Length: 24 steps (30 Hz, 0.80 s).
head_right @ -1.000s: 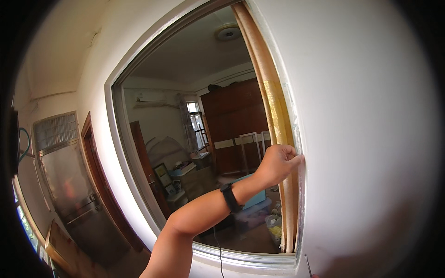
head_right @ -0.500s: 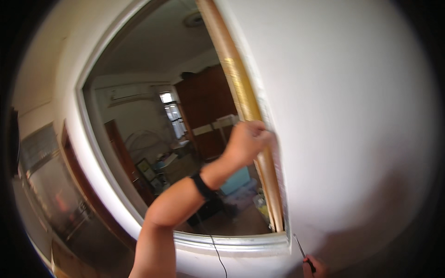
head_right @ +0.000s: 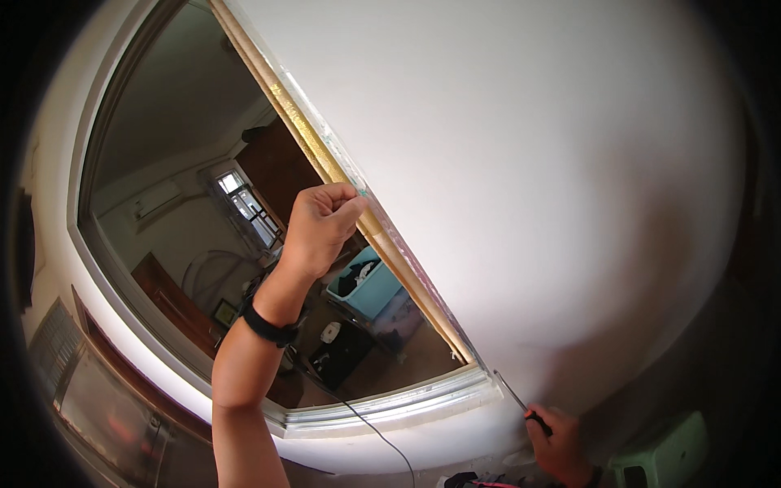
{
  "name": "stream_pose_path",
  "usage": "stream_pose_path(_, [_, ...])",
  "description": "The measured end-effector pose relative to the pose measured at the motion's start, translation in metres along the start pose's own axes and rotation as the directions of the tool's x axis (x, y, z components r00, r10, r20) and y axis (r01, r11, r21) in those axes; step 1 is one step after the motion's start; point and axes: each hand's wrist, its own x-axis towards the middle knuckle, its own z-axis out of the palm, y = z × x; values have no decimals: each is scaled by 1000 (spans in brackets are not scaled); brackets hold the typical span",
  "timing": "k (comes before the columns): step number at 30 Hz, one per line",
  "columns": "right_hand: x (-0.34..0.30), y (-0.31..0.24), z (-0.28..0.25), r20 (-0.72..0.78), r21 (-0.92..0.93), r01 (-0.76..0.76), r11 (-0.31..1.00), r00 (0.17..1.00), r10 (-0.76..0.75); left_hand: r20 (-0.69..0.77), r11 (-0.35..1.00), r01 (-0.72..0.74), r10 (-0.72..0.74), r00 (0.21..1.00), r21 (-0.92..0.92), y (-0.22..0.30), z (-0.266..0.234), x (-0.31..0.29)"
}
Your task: The person uses a screwdriver to pry and remove decorative trim or sealant from a wooden door frame and a sliding door track by hand.
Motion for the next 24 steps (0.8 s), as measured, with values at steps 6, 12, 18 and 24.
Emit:
stream_pose_path(6, [10, -10, 4, 17, -64, 61, 996, 998, -60, -45, 1000, 10, -11, 999, -21, -6, 1, -4])
stream_pose_path(12, [7, -4, -1, 2, -84, 81, 993, 997, -81, 60, 398, -499, 733, 678, 770, -14, 7, -7])
stream_pose_path(18, [4, -2, -3, 6, -72, 41, 997, 999, -41, 443, -34, -652, 760, 476, 758, -5, -14, 2])
stream_pose_path(24, [5, -4, -5, -15, -72, 28, 997, 999, -29, 712, -368, -645, 565, 417, 670, 16, -20, 7])
